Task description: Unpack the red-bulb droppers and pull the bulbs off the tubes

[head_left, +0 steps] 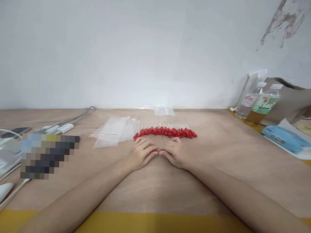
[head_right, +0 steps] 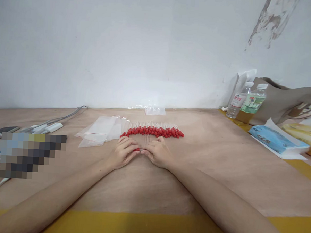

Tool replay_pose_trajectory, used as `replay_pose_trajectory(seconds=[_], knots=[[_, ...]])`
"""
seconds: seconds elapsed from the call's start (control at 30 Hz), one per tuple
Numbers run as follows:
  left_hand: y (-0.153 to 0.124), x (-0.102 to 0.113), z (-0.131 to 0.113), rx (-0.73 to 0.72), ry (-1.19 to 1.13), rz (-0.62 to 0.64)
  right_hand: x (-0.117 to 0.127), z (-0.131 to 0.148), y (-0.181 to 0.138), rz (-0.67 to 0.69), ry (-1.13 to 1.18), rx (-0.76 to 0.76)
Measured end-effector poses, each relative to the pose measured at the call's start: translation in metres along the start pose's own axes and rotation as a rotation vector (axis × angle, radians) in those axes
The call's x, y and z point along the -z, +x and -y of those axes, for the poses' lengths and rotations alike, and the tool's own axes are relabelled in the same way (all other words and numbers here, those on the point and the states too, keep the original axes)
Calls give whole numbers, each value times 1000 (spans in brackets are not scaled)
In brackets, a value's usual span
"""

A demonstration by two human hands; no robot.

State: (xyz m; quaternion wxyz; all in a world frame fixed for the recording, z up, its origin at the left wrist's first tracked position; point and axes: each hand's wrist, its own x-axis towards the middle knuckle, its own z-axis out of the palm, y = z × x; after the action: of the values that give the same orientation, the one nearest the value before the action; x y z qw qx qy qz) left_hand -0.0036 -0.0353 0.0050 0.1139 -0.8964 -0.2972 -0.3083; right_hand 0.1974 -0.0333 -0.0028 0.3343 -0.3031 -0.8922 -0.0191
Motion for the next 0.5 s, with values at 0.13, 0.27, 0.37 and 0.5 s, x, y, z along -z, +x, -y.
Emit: replay_pose_trajectory(seconds=[0.13,0.27,0.37,0.5], knots=[[4,4,-2,6,67,88,-5,-1,1,-29,-27,-6],[7,7,-4,34,58,149,-8,-4,2,-88,-93,67],[7,9,-6,51,0,187,-6,-5,1,-125,-192,152],[6,12,-6,71,-92,233,1,-5,2,-146,-323,286]])
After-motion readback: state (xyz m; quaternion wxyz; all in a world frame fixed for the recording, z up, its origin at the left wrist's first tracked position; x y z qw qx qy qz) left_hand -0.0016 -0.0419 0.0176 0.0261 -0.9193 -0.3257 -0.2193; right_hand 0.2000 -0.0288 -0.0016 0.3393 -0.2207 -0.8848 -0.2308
